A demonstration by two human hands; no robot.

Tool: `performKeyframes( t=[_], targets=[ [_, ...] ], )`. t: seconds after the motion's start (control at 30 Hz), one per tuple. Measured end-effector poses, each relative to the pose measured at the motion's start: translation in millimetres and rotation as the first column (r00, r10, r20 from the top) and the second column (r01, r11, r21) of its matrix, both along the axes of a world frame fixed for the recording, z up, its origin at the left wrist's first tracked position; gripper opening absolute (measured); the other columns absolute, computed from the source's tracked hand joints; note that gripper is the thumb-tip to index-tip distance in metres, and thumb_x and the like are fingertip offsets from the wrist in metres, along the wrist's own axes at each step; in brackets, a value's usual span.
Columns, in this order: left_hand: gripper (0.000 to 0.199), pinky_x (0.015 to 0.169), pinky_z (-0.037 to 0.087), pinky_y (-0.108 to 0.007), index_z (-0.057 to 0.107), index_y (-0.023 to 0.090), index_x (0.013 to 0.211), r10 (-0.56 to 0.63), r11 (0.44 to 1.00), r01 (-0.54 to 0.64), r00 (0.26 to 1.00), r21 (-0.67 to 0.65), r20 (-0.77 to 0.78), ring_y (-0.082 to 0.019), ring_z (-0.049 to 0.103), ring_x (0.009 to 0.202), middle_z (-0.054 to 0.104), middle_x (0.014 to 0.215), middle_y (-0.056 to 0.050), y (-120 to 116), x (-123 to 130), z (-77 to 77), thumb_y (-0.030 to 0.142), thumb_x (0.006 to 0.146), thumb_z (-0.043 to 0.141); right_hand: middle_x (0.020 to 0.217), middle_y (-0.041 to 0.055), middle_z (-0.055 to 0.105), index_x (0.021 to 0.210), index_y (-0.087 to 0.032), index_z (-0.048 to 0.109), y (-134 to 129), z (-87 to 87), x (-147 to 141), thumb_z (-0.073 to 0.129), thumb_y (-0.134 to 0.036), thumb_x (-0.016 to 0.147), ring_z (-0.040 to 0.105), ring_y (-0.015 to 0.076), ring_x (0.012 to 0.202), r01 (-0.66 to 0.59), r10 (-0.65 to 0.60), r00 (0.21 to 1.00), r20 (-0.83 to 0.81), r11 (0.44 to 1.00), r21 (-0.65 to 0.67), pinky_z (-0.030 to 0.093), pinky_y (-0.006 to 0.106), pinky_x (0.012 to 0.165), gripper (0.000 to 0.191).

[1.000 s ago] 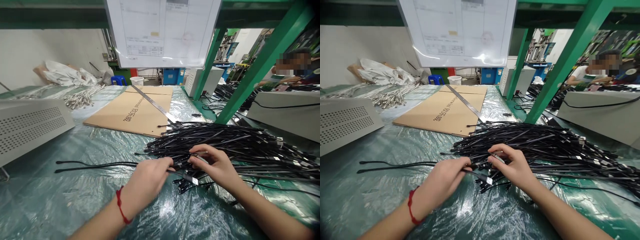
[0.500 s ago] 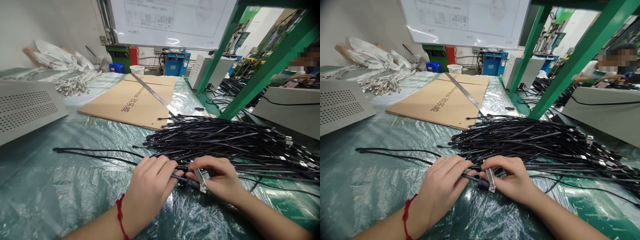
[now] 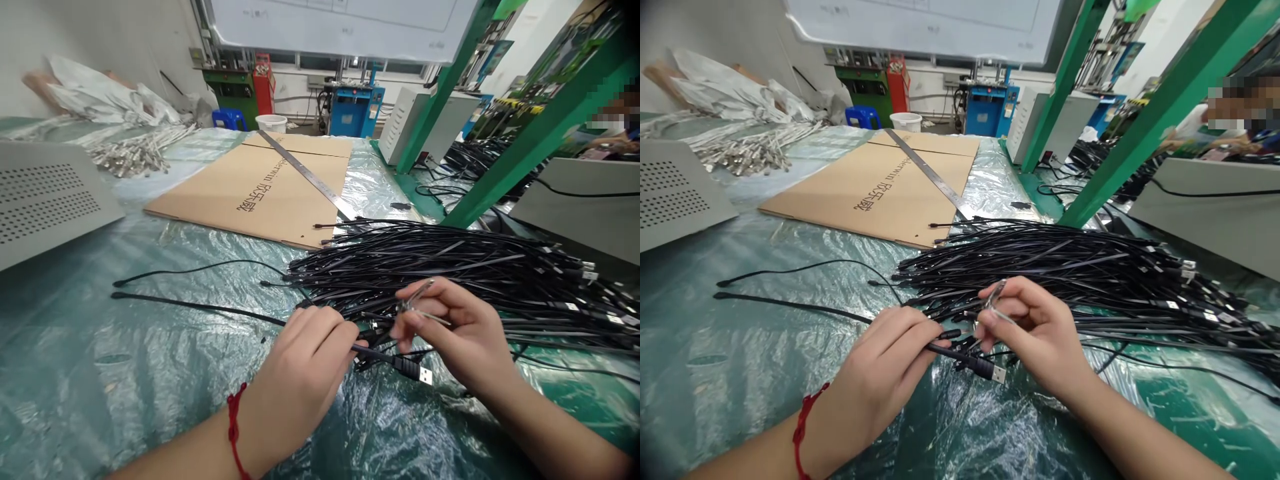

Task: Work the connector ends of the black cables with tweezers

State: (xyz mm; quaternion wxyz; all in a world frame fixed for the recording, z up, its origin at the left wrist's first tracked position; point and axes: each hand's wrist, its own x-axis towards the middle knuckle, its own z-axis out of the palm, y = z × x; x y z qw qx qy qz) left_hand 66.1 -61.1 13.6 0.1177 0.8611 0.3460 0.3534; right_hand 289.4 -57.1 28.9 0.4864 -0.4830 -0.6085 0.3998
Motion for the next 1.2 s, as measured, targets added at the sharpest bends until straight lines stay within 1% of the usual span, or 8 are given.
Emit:
performKeyframes(
  t=[0.1,0.2,0.33,0.47,0.7,0.83,1.07,1.2],
  targets=[
    [0.012,0.073,0.039,-0.036,0.058,0.018,0.102,-0.011,1.0,0.011,1.0,0.018,-0.03,-0.018,0.052,0.082,0.06,0.091,-0.003,-1.6,-0.6,1.2,0.009,0.099,0.05,0.059,-0.0013,0.061,0.084,-0.023,0.067,-2.6,3.3,-3.7,0.079,-0.035,0.079,0.059,0.0121,0.053,-0.006,-0.004,0.993,0.121,0.997,0.08,0.049,0.021,0.048,0.017],
    [0.013,0.069,0.035,-0.036,0.06,0.018,0.102,0.0,0.998,0.005,0.998,0.066,-0.07,-0.018,0.052,0.078,0.062,0.089,-0.003,-2.7,-2.0,4.5,0.012,0.1,0.048,0.065,-0.0015,0.06,0.091,-0.025,0.07,-4.4,4.6,-7.2,0.078,-0.03,0.081,0.056,0.01,0.055,-0.053,0.037,0.988,0.148,0.994,0.1,0.048,0.02,0.049,0.014],
    [0.014,0.064,0.03,-0.035,0.063,0.017,0.099,-0.004,0.996,0.009,0.999,0.085,-0.053,-0.017,0.049,0.073,0.062,0.085,-0.001,-1.6,-3.0,7.3,0.01,0.099,0.05,0.069,-0.0018,0.064,0.098,-0.025,0.069,-7.5,5.1,-9.3,0.077,-0.021,0.082,0.062,0.0096,0.06,-0.123,0.106,0.983,0.148,0.986,0.112,0.052,0.018,0.054,0.018],
    [0.013,0.067,0.034,-0.034,0.063,0.015,0.101,-0.041,0.999,0.041,0.999,0.034,-0.001,-0.017,0.05,0.076,0.061,0.087,-0.003,-1.0,-2.5,5.7,0.008,0.097,0.053,0.073,-0.003,0.067,0.099,-0.025,0.067,-10.9,4.6,-8.7,0.078,-0.015,0.08,0.066,0.0088,0.062,-0.157,0.136,0.979,0.155,0.978,0.138,0.055,0.016,0.057,0.025],
    [0.011,0.069,0.041,-0.035,0.062,0.012,0.102,-0.064,0.997,0.063,0.997,0.034,0.037,-0.018,0.051,0.079,0.06,0.087,-0.005,-2.1,-2.3,8.2,0.007,0.097,0.053,0.085,0.0022,0.07,0.098,-0.023,0.069,-10.2,-0.7,-8.3,0.079,-0.012,0.077,0.065,0.0123,0.067,-0.221,0.154,0.959,0.238,0.933,0.284,0.057,0.026,0.063,0.025],
    [0.013,0.07,0.042,-0.036,0.062,0.011,0.105,-0.08,0.996,0.078,0.996,0.042,0.038,-0.019,0.051,0.08,0.06,0.088,-0.006,-3.4,-2.2,8.7,0.006,0.097,0.053,0.09,0.0028,0.07,0.101,-0.023,0.069,-9.2,-3.2,-10.1,0.078,-0.009,0.077,0.067,0.0131,0.073,-0.223,0.148,0.959,0.242,0.921,0.319,0.059,0.026,0.064,0.029],
    [0.013,0.069,0.04,-0.036,0.062,0.012,0.102,-0.091,0.996,0.091,0.996,0.016,-0.001,-0.018,0.046,0.077,0.056,0.085,-0.005,-3.8,-2.8,4.9,0.006,0.097,0.052,0.09,0.002,0.072,0.101,-0.022,0.069,-11.8,-1.8,-12.0,0.078,-0.009,0.078,0.07,0.0141,0.081,-0.232,0.109,0.941,0.321,0.898,0.375,0.06,0.025,0.069,0.028],
    [0.014,0.067,0.039,-0.036,0.062,0.009,0.105,-0.098,0.993,0.101,0.994,0.067,-0.045,-0.018,0.045,0.076,0.057,0.085,-0.007,-3.8,-3.9,4.0,0.005,0.097,0.052,0.091,0.0016,0.073,0.101,-0.021,0.069,-13.4,-1.0,-10.9,0.078,-0.009,0.079,0.071,0.0128,0.084,-0.247,0.079,0.923,0.377,0.873,0.421,0.06,0.022,0.075,0.027]
  ],
)
